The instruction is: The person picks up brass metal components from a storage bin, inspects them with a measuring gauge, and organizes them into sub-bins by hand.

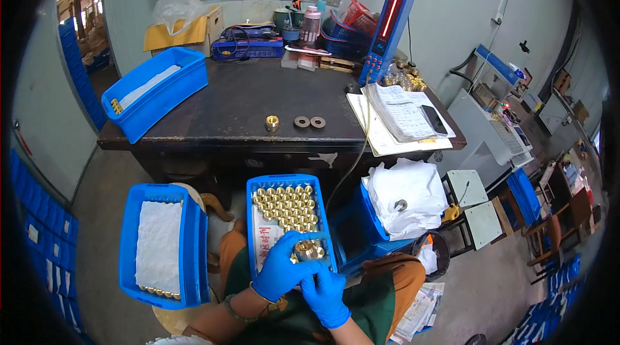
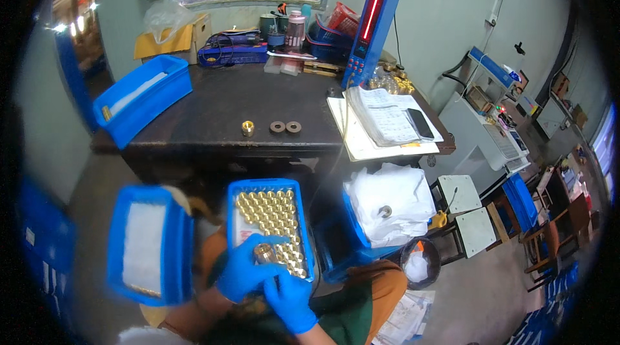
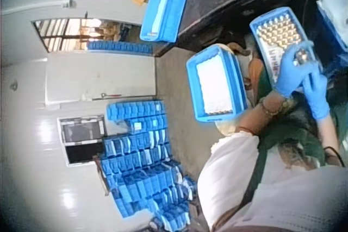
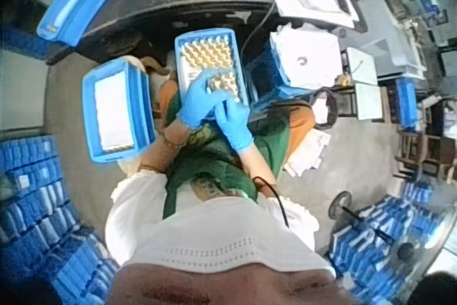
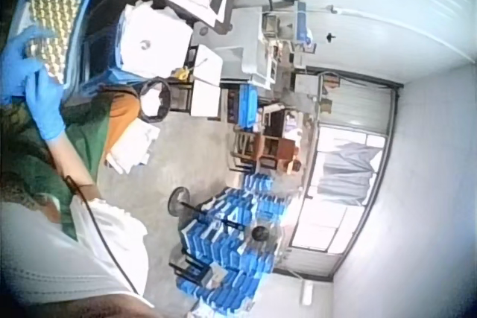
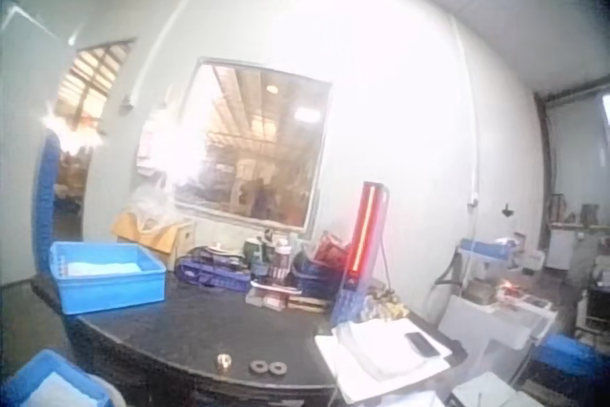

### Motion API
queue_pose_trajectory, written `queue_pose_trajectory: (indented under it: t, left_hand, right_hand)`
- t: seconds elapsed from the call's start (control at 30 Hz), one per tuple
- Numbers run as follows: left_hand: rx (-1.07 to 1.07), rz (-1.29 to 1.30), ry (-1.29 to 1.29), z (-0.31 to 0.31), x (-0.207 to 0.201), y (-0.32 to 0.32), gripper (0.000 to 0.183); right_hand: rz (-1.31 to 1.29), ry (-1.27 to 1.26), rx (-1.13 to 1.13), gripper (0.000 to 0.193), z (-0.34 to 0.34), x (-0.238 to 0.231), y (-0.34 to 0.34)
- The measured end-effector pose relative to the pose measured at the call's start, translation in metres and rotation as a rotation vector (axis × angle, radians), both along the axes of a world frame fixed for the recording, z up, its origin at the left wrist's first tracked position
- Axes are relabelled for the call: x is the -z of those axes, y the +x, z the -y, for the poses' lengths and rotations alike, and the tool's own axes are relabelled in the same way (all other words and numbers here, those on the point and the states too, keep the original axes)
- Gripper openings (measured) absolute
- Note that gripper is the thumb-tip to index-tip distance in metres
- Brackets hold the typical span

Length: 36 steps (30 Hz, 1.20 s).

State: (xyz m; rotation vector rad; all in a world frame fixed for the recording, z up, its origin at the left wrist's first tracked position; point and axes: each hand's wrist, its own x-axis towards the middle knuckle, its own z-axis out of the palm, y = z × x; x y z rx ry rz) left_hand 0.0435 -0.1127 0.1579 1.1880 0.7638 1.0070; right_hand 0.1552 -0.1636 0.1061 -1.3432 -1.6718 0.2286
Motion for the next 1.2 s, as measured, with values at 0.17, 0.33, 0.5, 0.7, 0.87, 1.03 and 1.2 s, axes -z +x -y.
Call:
queue_pose_trajectory:
  t: [0.17,0.33,0.5,0.7,0.87,1.03,1.2]
  left_hand:
    - [-0.046,-0.009,0.013,0.012,-0.01,0.0,0.042]
    - [0.145,0.215,-0.006,0.027,-0.027,0.005,0.042]
    - [0.037,0.029,0.084,0.039,-0.022,0.009,0.049]
    - [0.033,0.157,0.169,0.042,-0.008,0.014,0.066]
    - [0.007,0.274,0.191,0.041,-0.014,0.017,0.068]
    - [-0.029,0.194,0.091,0.026,-0.006,0.0,0.06]
    - [-0.39,-0.084,0.232,-0.045,-0.019,-0.081,0.039]
  right_hand:
    - [-0.244,-0.107,0.047,0.008,0.012,-0.012,-0.002]
    - [-0.226,0.015,0.007,0.01,0.018,-0.016,-0.01]
    - [-0.266,0.165,0.156,0.012,0.016,-0.018,-0.013]
    - [-0.315,-0.014,0.082,0.012,0.025,-0.007,-0.007]
    - [-0.347,-0.055,0.109,0.011,0.022,-0.02,-0.014]
    - [-0.343,-0.34,-0.005,0.01,0.015,-0.013,-0.016]
    - [-0.178,-0.336,-0.03,0.01,0.013,0.002,-0.009]
